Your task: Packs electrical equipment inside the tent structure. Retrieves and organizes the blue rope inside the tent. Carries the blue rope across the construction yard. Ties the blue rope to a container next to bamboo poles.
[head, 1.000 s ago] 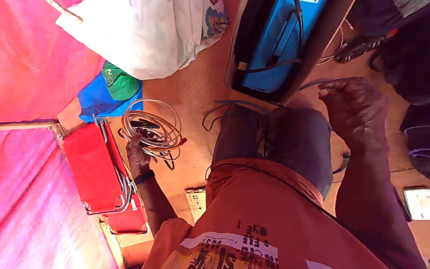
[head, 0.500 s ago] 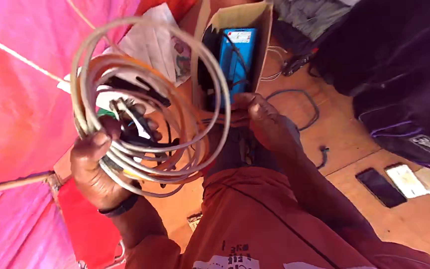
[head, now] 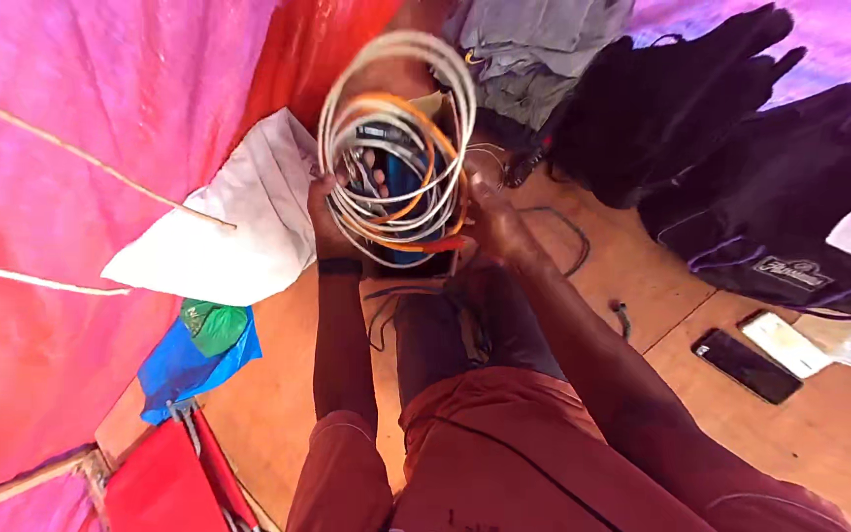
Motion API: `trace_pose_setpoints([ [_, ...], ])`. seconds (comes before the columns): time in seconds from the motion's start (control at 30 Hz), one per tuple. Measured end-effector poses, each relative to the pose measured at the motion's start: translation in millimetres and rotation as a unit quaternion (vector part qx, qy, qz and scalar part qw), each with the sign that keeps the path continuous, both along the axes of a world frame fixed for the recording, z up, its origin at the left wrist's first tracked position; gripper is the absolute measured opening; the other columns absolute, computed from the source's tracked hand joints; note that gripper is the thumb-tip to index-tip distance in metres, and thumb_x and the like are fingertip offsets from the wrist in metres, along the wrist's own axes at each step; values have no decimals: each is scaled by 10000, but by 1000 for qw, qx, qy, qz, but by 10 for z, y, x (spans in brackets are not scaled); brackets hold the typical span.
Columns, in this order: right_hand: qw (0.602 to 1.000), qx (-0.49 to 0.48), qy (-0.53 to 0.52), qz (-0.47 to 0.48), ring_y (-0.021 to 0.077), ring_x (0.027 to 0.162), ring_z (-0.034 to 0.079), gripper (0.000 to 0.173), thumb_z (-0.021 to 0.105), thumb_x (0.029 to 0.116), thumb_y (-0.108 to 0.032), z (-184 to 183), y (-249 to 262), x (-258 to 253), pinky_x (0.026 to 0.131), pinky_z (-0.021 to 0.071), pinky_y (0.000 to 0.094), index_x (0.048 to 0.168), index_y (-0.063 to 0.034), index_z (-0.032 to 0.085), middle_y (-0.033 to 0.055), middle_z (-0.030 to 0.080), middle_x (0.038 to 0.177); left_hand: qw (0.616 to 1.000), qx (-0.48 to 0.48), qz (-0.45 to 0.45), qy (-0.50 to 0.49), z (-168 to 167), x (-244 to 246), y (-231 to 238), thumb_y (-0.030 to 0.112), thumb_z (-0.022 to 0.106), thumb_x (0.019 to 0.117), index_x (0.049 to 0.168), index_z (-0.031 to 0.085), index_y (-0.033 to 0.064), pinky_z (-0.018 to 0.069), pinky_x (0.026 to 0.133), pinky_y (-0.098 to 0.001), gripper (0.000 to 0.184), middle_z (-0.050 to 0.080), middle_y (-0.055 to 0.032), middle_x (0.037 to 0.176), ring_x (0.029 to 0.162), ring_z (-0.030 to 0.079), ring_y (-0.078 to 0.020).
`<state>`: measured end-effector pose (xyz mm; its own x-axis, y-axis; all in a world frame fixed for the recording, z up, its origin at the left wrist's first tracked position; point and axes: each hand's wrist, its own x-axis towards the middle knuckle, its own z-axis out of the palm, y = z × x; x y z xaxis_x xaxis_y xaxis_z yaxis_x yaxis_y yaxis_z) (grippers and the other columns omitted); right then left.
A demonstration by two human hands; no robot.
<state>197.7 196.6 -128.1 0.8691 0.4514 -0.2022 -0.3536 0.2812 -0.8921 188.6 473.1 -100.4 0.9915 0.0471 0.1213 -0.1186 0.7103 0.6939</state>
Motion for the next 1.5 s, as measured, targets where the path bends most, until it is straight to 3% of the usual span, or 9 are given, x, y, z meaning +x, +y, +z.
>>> trace_pose_setpoints([
  [0.17,993,-113,-16,-25,207,963,688,529,359,1089,-553,-143,53,-208,797,599,434,1444,-202,535,76,683,1184,983,104,-34,145,78,-40,-1,215,655,878,1240,565,45,596,884,-526,410,681,-225,1166,1042,697,-352],
  [0.3,963,-243,-107,-36,288,1136,670,728,483,1079,-432,0,58,-284,914,583,544,1672,-291,84,120,553,1480,929,235,63,278,51,-93,25,179,678,848,1246,587,101,608,808,-433,416,698,-104,1071,957,697,-220],
  [0.37,920,-363,-143,-45,392,827,690,821,526,1068,-359,55,139,-386,673,589,601,1666,-247,-25,226,634,1255,906,268,90,315,-7,-116,64,173,690,839,1255,598,105,604,814,-438,431,696,-94,1094,981,690,-215],
  [0.53,815,-535,-221,-17,465,974,664,802,598,1027,-257,46,422,-435,768,583,592,1640,-54,124,302,503,1372,846,380,133,350,-8,-109,51,260,729,834,1204,649,73,602,826,-447,423,710,-94,1086,990,693,-210],
  [0.8,739,-614,-276,-25,451,1186,545,498,553,997,-352,-277,649,-168,897,475,608,1332,10,617,251,562,1314,572,715,117,385,289,-390,-338,753,493,919,1559,317,185,524,838,-686,874,677,-221,1224,1080,671,-424],
  [0.97,732,-597,-326,-37,476,1129,547,426,574,1006,-319,-482,551,-240,808,498,615,1282,1,628,260,536,1277,472,803,140,334,233,-416,-448,776,371,961,1547,232,213,537,668,-654,825,703,-209,944,847,692,-451],
  [1.2,784,-531,-321,18,465,1245,530,401,606,1020,-278,-411,410,-55,925,520,627,1348,-48,622,240,518,1387,285,895,23,343,113,-107,-204,758,413,947,1615,157,12,552,785,-654,1033,669,-295,1190,943,705,-472],
  [1.4,889,-370,-243,-117,310,1278,570,573,518,1062,-400,-360,27,-340,982,539,503,1577,-180,395,154,476,1525,421,859,111,271,431,-637,-153,819,442,908,1617,223,190,520,662,-694,973,699,-249,892,783,681,-477],
  [1.5,940,-295,-148,-92,318,1343,536,852,590,992,-556,-637,-39,-361,1015,527,542,1660,-210,189,168,362,1621,540,747,289,258,250,-882,95,555,403,1064,1551,391,166,589,801,-557,624,677,-230,1182,933,706,-339],
])
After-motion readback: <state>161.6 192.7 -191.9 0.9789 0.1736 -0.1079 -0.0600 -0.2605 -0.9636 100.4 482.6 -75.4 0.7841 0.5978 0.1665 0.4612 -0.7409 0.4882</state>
